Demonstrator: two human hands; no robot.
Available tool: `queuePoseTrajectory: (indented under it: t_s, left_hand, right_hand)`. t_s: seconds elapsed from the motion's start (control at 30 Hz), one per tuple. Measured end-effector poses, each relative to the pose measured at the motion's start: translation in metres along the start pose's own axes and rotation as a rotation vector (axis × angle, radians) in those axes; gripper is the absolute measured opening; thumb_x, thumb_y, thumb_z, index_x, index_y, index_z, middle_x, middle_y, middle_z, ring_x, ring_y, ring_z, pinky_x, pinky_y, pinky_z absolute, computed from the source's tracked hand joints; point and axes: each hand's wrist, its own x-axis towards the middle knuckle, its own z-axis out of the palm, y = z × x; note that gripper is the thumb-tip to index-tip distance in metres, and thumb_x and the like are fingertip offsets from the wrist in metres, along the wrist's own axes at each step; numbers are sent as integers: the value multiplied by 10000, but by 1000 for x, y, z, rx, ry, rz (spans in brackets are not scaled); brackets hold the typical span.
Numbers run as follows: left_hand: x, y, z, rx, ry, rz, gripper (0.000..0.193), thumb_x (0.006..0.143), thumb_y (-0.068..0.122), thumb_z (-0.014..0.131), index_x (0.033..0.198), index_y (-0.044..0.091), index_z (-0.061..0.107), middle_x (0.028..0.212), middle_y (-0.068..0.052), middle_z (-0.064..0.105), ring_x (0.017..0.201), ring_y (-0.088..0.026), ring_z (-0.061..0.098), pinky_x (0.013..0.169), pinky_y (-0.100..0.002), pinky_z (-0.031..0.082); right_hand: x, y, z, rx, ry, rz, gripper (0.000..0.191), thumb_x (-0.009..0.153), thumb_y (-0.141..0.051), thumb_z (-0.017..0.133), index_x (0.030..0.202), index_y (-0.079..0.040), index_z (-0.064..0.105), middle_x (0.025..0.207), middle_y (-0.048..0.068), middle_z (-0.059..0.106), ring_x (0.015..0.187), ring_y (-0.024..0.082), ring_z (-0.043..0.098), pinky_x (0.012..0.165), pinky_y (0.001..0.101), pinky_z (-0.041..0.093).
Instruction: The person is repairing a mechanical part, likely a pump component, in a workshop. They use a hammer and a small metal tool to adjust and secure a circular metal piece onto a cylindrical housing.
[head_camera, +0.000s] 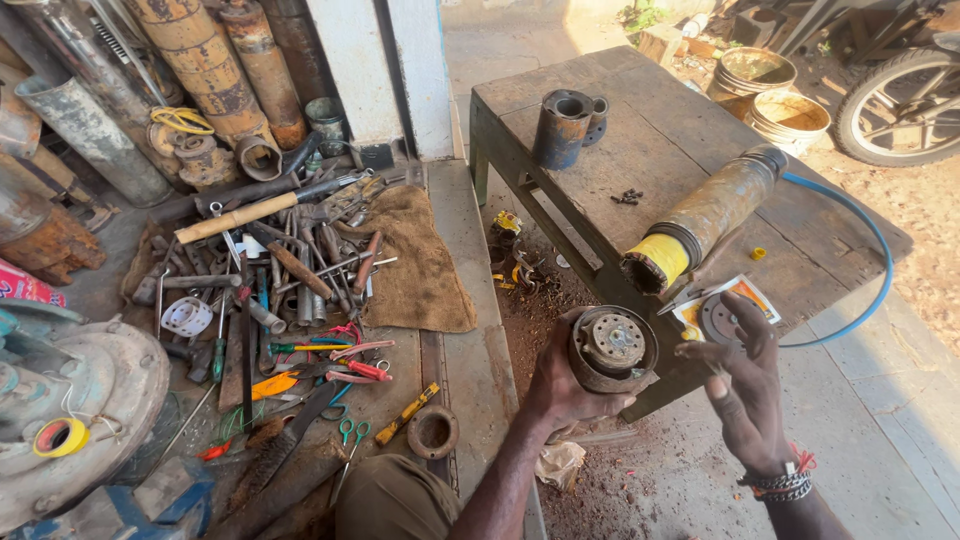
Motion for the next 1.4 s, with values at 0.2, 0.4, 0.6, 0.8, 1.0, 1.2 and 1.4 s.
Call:
queuePoseTrajectory:
  t_s: [0.2,0.4,0.6,0.8,1.0,1.2,1.4]
  left_hand:
    - [4,10,-18,-161,-1,21,1015,648,294,940,1469,23,408,1345,-152,639,1257,-276,663,1103,-440,577]
    - [4,9,-26,-225,-8,-4,968,650,261,930,1437,28,416,1307,-131,648,1199,-249,683,1045,-407,600]
    - [4,7,-26,-221,-14,-20,990,622,287,936,1434,28,433,1310,-144,649,1199,-261,687,1042,-422,601]
    - [2,10,-23,-136,-24,-68,1032,634,338,930,1468,36,402,1349,-153,573,1257,-288,641,1066,-441,594]
    - [3,14,-26,-147,-41,-50,1015,640,313,925,1458,29,394,1336,-152,586,1240,-283,644,1060,-437,590]
    - [4,12,-28,-149,-13,15,958,670,290,922,1445,36,420,1325,-146,625,1221,-264,677,1050,-416,615]
    - [3,13,-32,-259,-50,-81,1000,628,280,930,1440,32,403,1340,-134,621,1237,-255,659,1077,-416,582]
  right_hand:
    - [11,46,-9,-357,-25,259,463,746,-230,685,1192,-111,716,1565,170,440,1412,384,408,1186,504,336]
    - [2,68,12,-655,-297,248,612,729,-318,777,1311,-198,635,1342,110,538,1190,305,544,1077,465,426]
    - [-5,87,31,-629,-147,242,761,792,-244,769,1495,-184,485,1224,38,669,1178,289,577,1052,450,475]
    - [-8,104,38,-736,-41,169,1032,616,-339,844,1532,-136,414,1381,162,633,1342,376,491,1122,503,402]
    - [4,122,16,-535,-101,268,928,755,-330,811,1527,-102,351,1398,172,613,1435,427,400,1202,511,318]
    - [10,129,6,-581,-165,270,862,772,-358,802,1504,-152,396,1440,165,571,1440,396,415,1191,489,354]
    - [10,124,20,-793,-337,107,801,831,-356,751,1523,-244,362,1373,73,631,1440,339,388,1161,552,299]
